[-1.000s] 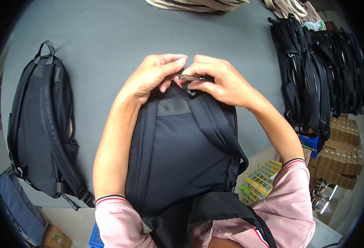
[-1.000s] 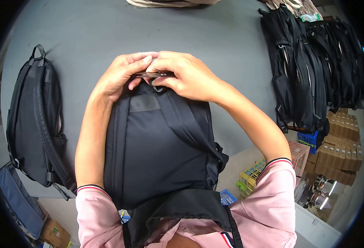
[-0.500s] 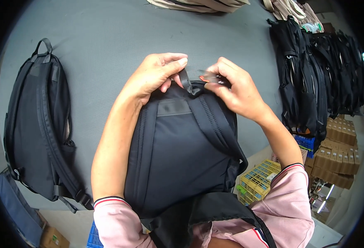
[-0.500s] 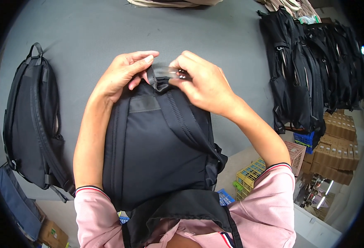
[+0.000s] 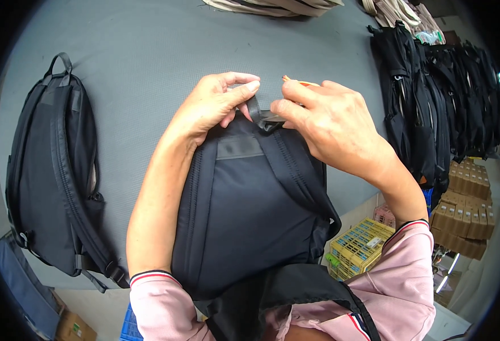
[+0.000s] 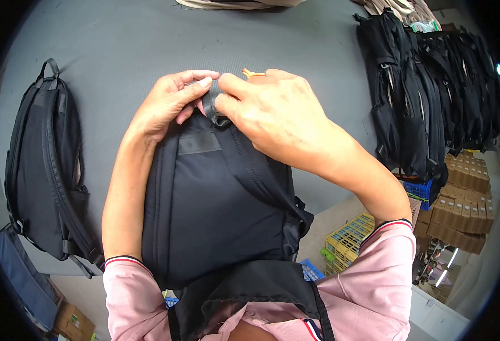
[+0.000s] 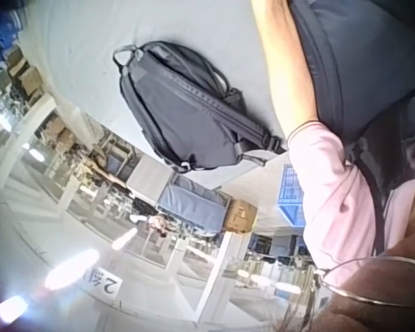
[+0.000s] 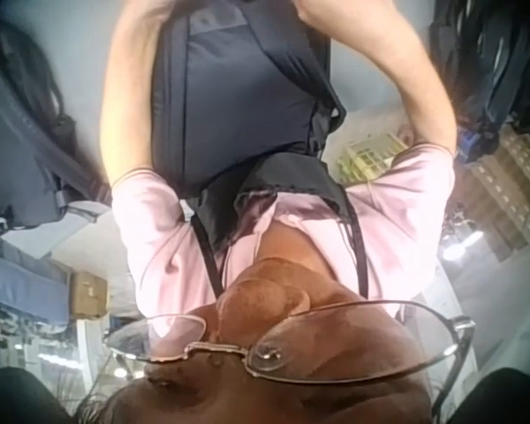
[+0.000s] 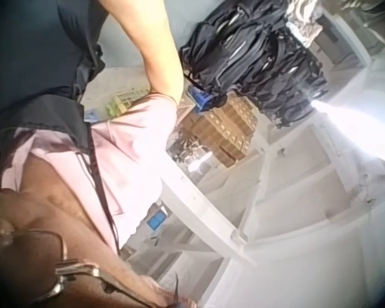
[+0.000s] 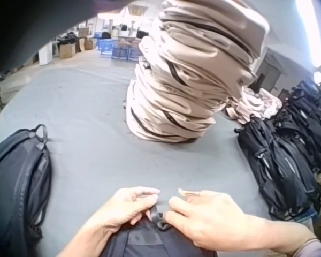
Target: Trimming loose threads and inspecting the assembly of black backpacks.
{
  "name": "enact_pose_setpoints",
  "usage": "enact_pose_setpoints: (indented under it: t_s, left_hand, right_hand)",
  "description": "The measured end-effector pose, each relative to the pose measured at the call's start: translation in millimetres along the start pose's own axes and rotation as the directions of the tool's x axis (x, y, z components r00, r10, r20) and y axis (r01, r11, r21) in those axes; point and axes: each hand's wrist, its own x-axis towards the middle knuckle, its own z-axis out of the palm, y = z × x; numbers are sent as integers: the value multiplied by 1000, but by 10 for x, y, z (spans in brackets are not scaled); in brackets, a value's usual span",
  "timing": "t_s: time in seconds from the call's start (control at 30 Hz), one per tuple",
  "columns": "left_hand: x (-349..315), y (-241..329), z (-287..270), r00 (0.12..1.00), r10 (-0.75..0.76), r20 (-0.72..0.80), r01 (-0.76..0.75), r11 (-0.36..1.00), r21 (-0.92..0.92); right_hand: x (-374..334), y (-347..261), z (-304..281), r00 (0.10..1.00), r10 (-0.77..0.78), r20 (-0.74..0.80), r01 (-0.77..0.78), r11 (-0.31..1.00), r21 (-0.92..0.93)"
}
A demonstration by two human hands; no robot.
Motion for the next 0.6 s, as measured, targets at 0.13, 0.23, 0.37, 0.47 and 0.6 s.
enact_pose_setpoints:
  t_s: [0.13, 0.23, 0.37, 0.47, 0.6]
  left_hand:
    - [-13, -2, 19, 1000, -23, -10, 23, 1000, 18]
    - [-3, -9, 30, 999, -41, -27, 41, 999, 0]
    - [6, -10, 27, 999, -48, -7, 48, 999, -4]
    - [-2, 21, 26, 999, -50, -19, 50, 998, 28]
    - [11, 1, 25, 998, -39, -42, 40, 999, 28]
  right_hand:
    - [-87, -2, 116, 995, -34, -96, 32, 999, -29]
    - [-166, 41, 208, 989, 102, -104, -85, 984, 158]
    - [-213, 101, 332, 928, 371, 17, -314, 758, 572]
    - [-141, 109, 184, 952, 302, 47, -289, 839, 460]
    - [-50, 136, 126, 985, 174, -25, -158, 939, 304]
